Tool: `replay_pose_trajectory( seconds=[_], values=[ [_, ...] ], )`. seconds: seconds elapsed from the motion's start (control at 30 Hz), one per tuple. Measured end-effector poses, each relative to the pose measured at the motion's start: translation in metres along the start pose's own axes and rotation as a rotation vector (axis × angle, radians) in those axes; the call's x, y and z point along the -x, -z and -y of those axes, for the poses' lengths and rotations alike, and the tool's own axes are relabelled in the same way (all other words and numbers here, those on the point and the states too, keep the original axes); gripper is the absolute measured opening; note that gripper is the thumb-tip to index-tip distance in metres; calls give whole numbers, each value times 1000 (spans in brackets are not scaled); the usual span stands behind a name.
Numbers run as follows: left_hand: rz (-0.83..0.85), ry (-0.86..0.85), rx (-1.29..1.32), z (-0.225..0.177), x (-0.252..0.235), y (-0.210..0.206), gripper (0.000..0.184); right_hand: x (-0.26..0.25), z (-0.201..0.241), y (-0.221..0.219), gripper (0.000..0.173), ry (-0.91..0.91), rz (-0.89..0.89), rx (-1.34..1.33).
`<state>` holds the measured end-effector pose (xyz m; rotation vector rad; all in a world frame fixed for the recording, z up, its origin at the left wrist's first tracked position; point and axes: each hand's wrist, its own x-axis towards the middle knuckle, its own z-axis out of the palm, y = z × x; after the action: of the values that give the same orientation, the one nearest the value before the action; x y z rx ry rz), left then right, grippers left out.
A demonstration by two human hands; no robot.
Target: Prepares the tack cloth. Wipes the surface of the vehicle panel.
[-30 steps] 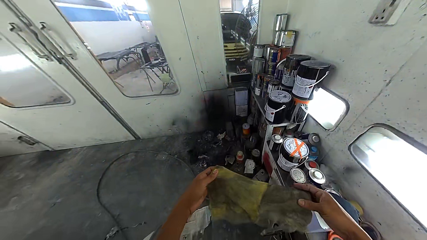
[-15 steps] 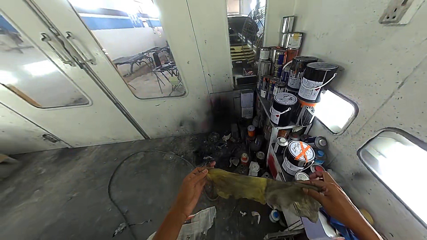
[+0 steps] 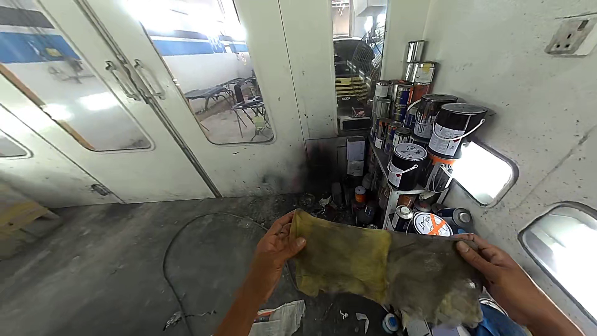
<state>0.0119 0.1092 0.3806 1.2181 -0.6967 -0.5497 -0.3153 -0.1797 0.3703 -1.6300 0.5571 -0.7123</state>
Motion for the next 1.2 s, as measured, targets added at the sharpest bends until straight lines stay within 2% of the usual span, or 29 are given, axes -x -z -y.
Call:
replay_pose_trajectory(
  seconds=[0.07, 0.13, 0.23, 0.3, 0.37, 0.4, 0.43, 0.5, 0.53, 0.6, 0.63, 0.67, 0.73, 0.77, 0.83, 0.87, 0.9, 0.93, 0.97, 1.03, 1.13, 1.2],
  values=[
    [17, -39, 41, -13, 5, -6, 64, 0, 11, 3, 23, 23, 35, -118],
    [45, -151, 107, -30, 14, -11, 62, 5, 27, 11, 20, 104, 132, -212],
    [158, -402, 284, -62, 31, -22, 52, 13, 52, 23, 25, 352, 349, -406],
    [208, -499, 407, -76, 35, -37, 46, 15, 77, 1, 23, 471, 384, -652],
    [214, -469, 475, -65, 21, -69, 38, 2, 97, -42, 22, 486, 467, -811],
    [232, -407, 475, -51, 14, -90, 39, -16, 98, -65, 23, 534, 493, -691],
    [243, -341, 440, -34, 9, -111, 44, -35, 89, -84, 24, 600, 457, -447],
    [179, -211, 297, 0, 8, -145, 51, -54, 69, -119, 29, 639, 184, 145],
    [76, -150, 270, 13, 9, -156, 45, -59, 58, -131, 37, 599, 60, 332],
    [-33, -84, 210, 27, 13, -160, 40, -62, 35, -137, 64, 437, -72, 506],
    [-69, -75, 196, 35, 16, -156, 39, -58, 25, -135, 76, 359, -106, 505],
    [-101, -66, 201, 44, 20, -149, 41, -51, 15, -131, 77, 310, -133, 454],
    [-276, 7, 194, 60, 23, -133, 45, -29, -1, -135, 59, 288, -155, 283],
    [-372, 45, 100, 61, 24, -124, 47, -13, -8, -142, 59, 299, -86, 200],
    [-592, 152, -19, 59, 14, -107, 46, 13, -24, -171, 86, 249, 145, 18],
    [-655, 196, -40, 60, 9, -95, 46, 24, -28, -192, 87, 156, 193, -75],
    [-685, 224, -45, 61, 8, -78, 44, 29, -31, -213, 73, 39, 169, -161],
    [-687, 245, -42, 60, 9, -58, 43, 27, -32, -230, 59, -72, 120, -222],
    [-656, 257, -39, 57, 10, -34, 42, 18, -34, -243, 54, -152, 90, -268],
    [-533, 297, -34, 40, 15, 21, 40, -8, -30, -259, 54, -244, 114, -335],
    [-419, 286, 166, 16, 24, 97, 41, -41, -15, -287, 49, -325, 192, -408],
    [-410, 180, 285, 19, 26, 135, 48, -59, -15, -315, 45, -247, 283, -563]
  ],
)
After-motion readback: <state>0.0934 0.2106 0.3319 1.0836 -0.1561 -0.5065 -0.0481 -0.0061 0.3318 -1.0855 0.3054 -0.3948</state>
